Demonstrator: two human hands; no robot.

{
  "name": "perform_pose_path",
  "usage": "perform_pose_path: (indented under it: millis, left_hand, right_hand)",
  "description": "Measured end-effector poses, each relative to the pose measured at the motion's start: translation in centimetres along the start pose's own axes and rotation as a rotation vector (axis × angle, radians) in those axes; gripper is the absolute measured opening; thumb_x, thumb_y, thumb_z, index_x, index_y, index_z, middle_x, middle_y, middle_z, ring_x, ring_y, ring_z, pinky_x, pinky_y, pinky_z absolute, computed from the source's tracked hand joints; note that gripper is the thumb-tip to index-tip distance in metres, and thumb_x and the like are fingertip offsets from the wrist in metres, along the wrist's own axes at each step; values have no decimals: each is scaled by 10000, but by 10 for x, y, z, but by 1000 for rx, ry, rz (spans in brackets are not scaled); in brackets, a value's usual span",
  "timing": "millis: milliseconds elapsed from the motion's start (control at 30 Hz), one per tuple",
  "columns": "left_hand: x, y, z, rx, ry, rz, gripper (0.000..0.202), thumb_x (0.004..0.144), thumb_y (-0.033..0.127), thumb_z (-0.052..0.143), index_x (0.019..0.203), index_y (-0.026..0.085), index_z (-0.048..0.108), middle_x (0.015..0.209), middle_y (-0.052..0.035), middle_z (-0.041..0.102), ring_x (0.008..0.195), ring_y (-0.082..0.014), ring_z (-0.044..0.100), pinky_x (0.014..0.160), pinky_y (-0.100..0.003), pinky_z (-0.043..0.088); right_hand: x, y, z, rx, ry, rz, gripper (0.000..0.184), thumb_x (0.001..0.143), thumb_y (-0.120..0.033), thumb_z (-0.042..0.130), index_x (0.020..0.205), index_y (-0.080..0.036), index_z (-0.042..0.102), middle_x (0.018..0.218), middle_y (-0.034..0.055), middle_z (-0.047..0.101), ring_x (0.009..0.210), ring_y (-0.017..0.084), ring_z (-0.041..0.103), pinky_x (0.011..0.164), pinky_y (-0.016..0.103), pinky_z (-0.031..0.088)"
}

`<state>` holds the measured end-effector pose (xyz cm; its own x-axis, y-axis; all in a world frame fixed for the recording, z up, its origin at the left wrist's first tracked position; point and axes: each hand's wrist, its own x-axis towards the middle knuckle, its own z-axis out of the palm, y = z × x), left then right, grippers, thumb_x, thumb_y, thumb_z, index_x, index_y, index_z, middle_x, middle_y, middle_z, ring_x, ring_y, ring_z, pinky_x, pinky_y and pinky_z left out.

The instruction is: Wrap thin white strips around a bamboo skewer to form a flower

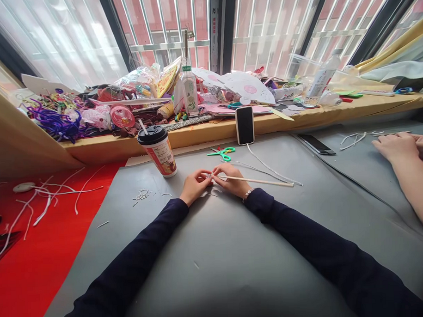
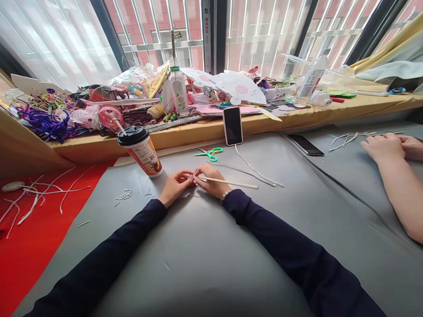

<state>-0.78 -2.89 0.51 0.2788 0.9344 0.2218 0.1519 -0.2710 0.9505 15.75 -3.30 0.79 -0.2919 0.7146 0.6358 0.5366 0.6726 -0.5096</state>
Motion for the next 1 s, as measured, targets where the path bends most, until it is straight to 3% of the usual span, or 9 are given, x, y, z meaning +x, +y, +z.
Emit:
perform_pose_path:
  millis: [200, 500, 733, 1000]
  left_hand:
    - [-1, 0, 1, -10, -17, -23, 289, 671, 361, 612, 898, 181, 604, 661, -19, 632, 646, -174, 647, 631, -270, 490]
    - [-1, -3, 3, -7, -21, 12, 236, 702, 330, 586, 889, 186, 598, 665, -10, 606, 642, -163, 648, 582, -233, 496]
    - [-3, -3, 3, -18, 9, 54, 229, 744, 325, 554, 931, 195, 572, 794, -45, 612, 741, -168, 648, 661, -252, 512]
    - [1, -8, 0, -55, -6, 6, 241, 733, 347, 570, 916, 191, 564, 740, -37, 621, 696, -166, 644, 638, -258, 515]
  right_hand:
    - [-1, 6, -1, -45, 1, -79, 144, 815, -329, 498, 792, -202, 563, 850, 53, 611, 808, 177, 538, 754, 329, 423]
    - [-3, 11, -3, -145, 55, -242, 90, 819, -270, 502, 780, -213, 559, 819, 58, 631, 767, 169, 563, 706, 322, 458]
    - [-4, 8, 2, -106, 85, -200, 54, 802, -252, 514, 800, -231, 564, 844, 64, 640, 796, 188, 591, 720, 350, 477]
    - [-1, 9, 6, -78, 45, -156, 18, 784, -237, 546, 773, -225, 553, 842, 52, 627, 796, 172, 574, 727, 337, 476]
